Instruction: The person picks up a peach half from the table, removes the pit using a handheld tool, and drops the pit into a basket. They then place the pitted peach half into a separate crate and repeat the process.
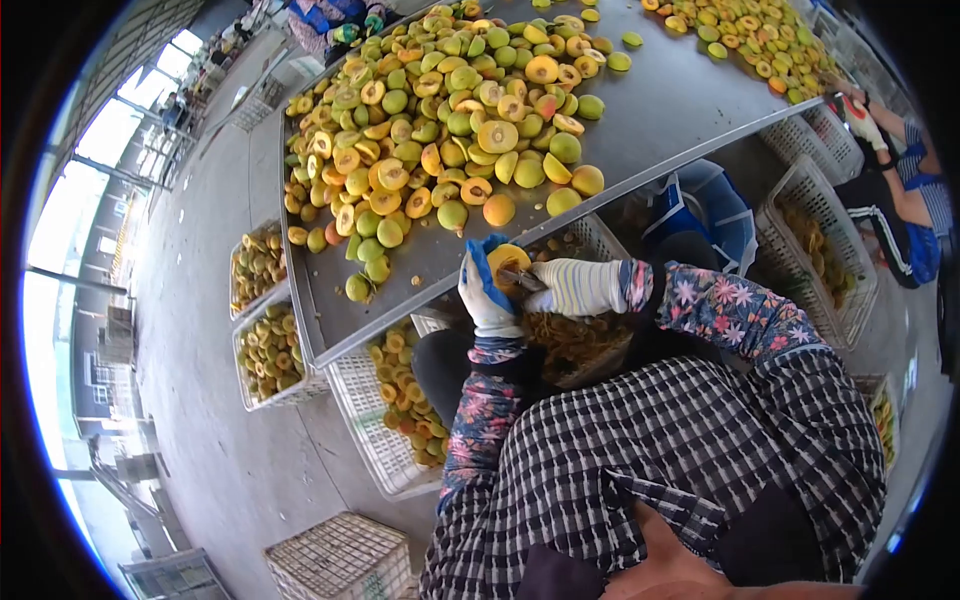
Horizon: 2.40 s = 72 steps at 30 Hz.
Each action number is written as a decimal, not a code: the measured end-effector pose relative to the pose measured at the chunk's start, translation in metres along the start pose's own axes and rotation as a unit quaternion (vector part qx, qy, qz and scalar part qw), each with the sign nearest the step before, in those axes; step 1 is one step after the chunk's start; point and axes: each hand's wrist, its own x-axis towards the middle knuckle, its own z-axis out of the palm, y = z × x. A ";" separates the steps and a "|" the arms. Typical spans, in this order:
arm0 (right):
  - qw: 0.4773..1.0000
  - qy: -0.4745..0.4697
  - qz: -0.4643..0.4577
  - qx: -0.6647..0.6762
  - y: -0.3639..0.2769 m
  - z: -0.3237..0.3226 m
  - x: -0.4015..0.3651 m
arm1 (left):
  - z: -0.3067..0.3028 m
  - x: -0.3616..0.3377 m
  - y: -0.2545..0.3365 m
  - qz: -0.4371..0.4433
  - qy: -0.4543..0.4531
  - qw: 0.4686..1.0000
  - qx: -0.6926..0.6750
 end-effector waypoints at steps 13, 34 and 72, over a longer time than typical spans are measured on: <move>0.997 0.072 -0.038 -0.009 0.030 0.016 -0.006 | 0.012 -0.005 -0.022 -0.173 0.007 0.956 -0.237; 0.844 -0.049 0.249 0.473 -0.034 0.009 -0.036 | 0.008 0.004 0.017 -0.328 -0.002 0.835 -0.441; 0.976 0.010 0.157 0.150 -0.024 -0.013 -0.066 | -0.255 0.039 -0.092 -0.217 0.032 0.903 0.370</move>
